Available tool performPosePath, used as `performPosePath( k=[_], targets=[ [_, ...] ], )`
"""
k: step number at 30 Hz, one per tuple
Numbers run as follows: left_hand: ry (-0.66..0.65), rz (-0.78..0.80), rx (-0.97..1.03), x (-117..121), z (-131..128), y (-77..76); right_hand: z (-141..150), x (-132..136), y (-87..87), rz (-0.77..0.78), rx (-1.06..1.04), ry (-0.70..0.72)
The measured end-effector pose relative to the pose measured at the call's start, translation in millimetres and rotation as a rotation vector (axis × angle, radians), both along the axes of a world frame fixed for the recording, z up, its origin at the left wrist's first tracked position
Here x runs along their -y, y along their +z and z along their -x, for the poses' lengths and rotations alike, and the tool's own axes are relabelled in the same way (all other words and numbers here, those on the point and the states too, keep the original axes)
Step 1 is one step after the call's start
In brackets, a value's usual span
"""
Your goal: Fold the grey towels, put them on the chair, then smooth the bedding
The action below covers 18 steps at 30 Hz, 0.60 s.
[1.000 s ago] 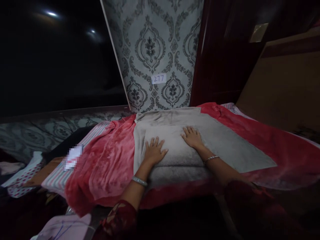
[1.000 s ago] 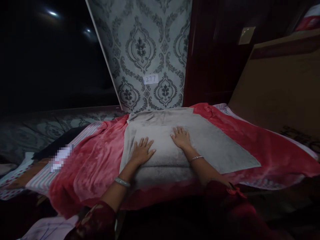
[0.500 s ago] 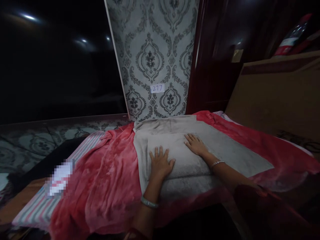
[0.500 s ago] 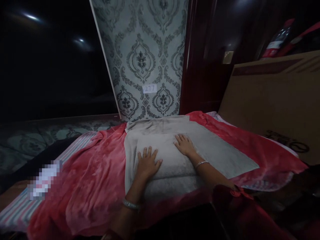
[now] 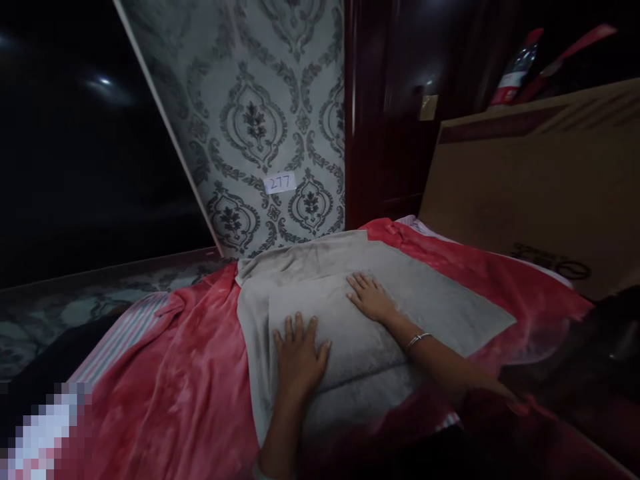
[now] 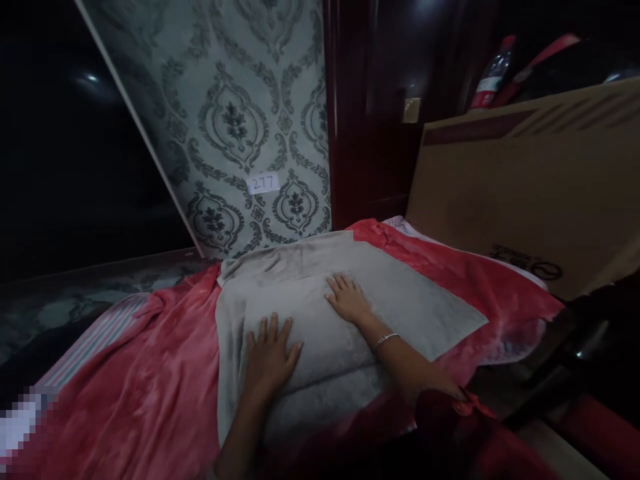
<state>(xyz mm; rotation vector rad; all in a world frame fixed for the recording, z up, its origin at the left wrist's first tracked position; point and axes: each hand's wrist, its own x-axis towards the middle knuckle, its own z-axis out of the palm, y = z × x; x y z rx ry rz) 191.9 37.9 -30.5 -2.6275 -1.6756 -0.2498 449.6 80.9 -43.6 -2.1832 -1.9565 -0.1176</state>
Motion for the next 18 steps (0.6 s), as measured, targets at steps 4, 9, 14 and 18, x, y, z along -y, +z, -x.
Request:
performPosePath(
  k=[4, 9, 14, 18],
  targets=[
    [0.024, -0.016, -0.057, -2.1, -1.6, 1.6, 0.0, 0.1, 2.9, -0.014, -0.048, 0.023],
    [0.023, -0.026, -0.085, -5.4, -1.5, 1.7, 0.5, -0.1, 5.0, -0.02, -0.103, 0.018],
    [0.025, -0.054, -0.107, -10.5, -1.2, -0.7, 0.4, 0.0, 9.4, -0.027, -0.166, 0.033],
    [0.017, -0.097, -0.128, -13.0, -1.2, -2.8, 0.4, 1.3, 15.2, -0.008, -0.218, 0.028]
  ],
)
